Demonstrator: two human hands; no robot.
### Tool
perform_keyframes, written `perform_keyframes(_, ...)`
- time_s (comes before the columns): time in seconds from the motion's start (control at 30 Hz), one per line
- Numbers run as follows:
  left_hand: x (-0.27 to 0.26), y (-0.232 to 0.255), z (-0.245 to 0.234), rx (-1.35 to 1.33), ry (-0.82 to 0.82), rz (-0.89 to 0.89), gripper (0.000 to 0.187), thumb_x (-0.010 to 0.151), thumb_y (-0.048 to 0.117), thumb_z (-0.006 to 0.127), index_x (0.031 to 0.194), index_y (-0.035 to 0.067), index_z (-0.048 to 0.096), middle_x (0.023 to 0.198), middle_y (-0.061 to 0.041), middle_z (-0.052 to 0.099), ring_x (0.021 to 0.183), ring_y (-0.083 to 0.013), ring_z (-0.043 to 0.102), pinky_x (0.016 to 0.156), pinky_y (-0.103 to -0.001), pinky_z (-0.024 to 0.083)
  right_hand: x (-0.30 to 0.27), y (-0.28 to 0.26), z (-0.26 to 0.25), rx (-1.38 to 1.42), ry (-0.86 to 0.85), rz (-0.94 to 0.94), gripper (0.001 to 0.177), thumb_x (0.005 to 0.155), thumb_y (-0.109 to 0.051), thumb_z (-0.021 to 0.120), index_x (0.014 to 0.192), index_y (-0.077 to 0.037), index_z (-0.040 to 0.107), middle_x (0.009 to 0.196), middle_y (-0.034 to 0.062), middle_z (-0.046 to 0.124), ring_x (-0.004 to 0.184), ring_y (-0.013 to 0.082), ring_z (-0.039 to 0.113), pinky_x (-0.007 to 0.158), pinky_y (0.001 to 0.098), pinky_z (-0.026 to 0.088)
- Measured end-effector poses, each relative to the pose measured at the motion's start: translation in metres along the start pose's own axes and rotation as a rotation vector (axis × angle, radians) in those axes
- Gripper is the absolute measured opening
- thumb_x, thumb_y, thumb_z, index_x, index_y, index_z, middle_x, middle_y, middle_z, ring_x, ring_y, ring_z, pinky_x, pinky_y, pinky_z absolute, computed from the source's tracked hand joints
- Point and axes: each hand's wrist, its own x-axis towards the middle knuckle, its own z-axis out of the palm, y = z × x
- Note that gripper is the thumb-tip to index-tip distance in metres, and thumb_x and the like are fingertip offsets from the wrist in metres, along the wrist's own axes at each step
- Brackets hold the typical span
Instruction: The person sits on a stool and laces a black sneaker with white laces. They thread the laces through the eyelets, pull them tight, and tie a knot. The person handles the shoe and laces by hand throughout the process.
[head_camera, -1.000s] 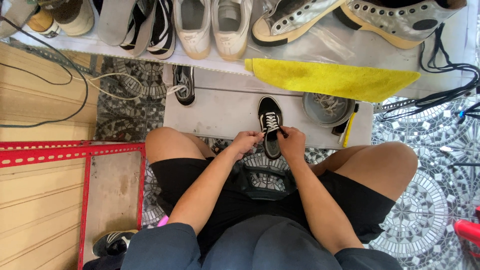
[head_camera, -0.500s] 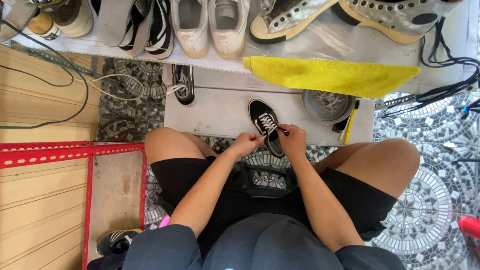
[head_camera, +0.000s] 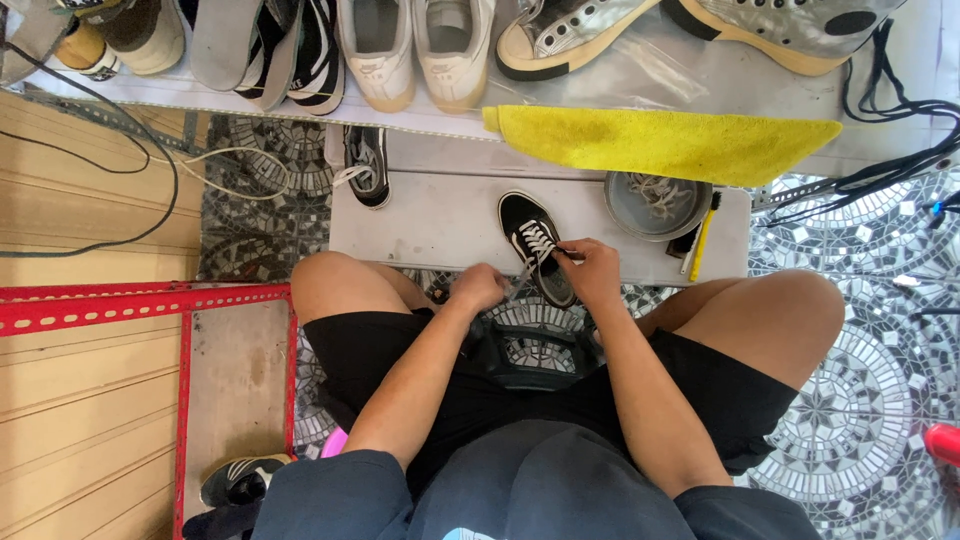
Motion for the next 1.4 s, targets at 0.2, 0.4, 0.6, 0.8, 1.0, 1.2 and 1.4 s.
perform_keyframes(0.2,-0.031,0.052,-0.015,-0.087,0.313,0.224,0.031,0.109,0.035,0.071,0.130,0.014,0.080,0.126,-0.015,0.082,0.129,-0.0414,0.073,0.107,-0.056,0.059,0.000,0.003,0.003,-0.085,0.002,-0.083,0.014,0.100,0.000,0.085,0.114,0.000,0.086,0.098,0.0235,0.080,0.095,0.0422,0.081,0.070,0.0512,0.071)
perform_keyframes(0.4,-0.009,0.046,0.002,-0.027,0.371,0.297,0.022,0.109,0.035,0.071,0.117,0.016,0.079,0.115,-0.009,0.079,0.120,-0.0386,0.075,0.100,-0.053,0.060,-0.001,0.010,0.005,-0.033,0.010,-0.081,0.013,0.103,-0.001,0.083,0.115,0.003,0.086,0.099,0.0263,0.081,0.096,0.0434,0.081,0.065,0.0471,0.072)
perform_keyframes(0.6,-0.007,0.042,-0.010,-0.002,0.301,0.257,0.022,0.106,0.037,0.067,0.114,0.019,0.075,0.108,-0.009,0.076,0.113,-0.0375,0.075,0.096,-0.052,0.059,0.001,0.010,0.002,-0.060,0.008,-0.081,0.012,0.102,0.000,0.082,0.114,0.001,0.086,0.100,0.0237,0.081,0.097,0.0408,0.081,0.065,0.0449,0.073)
perform_keyframes(0.8,-0.054,0.048,-0.056,0.024,0.224,0.235,0.023,0.104,0.029,0.073,0.105,0.010,0.085,0.095,-0.018,0.085,0.106,-0.0468,0.078,0.096,-0.057,0.060,0.000,0.006,0.001,-0.040,0.001,-0.049,0.014,0.103,-0.003,0.083,0.115,0.004,0.085,0.099,0.0255,0.080,0.099,0.0417,0.080,0.068,0.0477,0.074)
perform_keyframes(1.0,-0.118,0.050,-0.108,-0.023,0.159,0.250,0.029,0.107,0.027,0.068,0.103,0.004,0.085,0.091,-0.021,0.083,0.099,-0.0463,0.077,0.095,-0.056,0.059,-0.003,0.002,-0.001,-0.021,0.024,0.015,0.013,0.103,-0.005,0.084,0.115,0.000,0.086,0.101,0.0224,0.082,0.101,0.0388,0.081,0.078,0.0500,0.073)
perform_keyframes(1.2,-0.210,0.059,-0.167,-0.086,0.274,0.317,0.025,0.104,0.024,0.071,0.093,0.008,0.086,0.088,-0.022,0.079,0.099,-0.0416,0.073,0.099,-0.053,0.055,0.000,0.008,0.003,-0.020,0.034,0.061,0.014,0.101,-0.009,0.088,0.113,0.000,0.087,0.099,0.0220,0.084,0.097,0.0370,0.082,0.080,0.0500,0.068)
perform_keyframes(1.4,-0.252,0.075,-0.187,-0.139,0.431,0.697,0.035,0.102,0.018,0.080,0.068,0.012,0.071,0.119,-0.008,0.084,0.120,-0.0299,0.071,0.112,-0.043,0.049,-0.003,0.000,0.004,-0.006,0.002,0.085,0.014,0.101,-0.010,0.088,0.112,-0.002,0.087,0.099,0.0226,0.084,0.099,0.0391,0.082,0.082,0.0522,0.068)
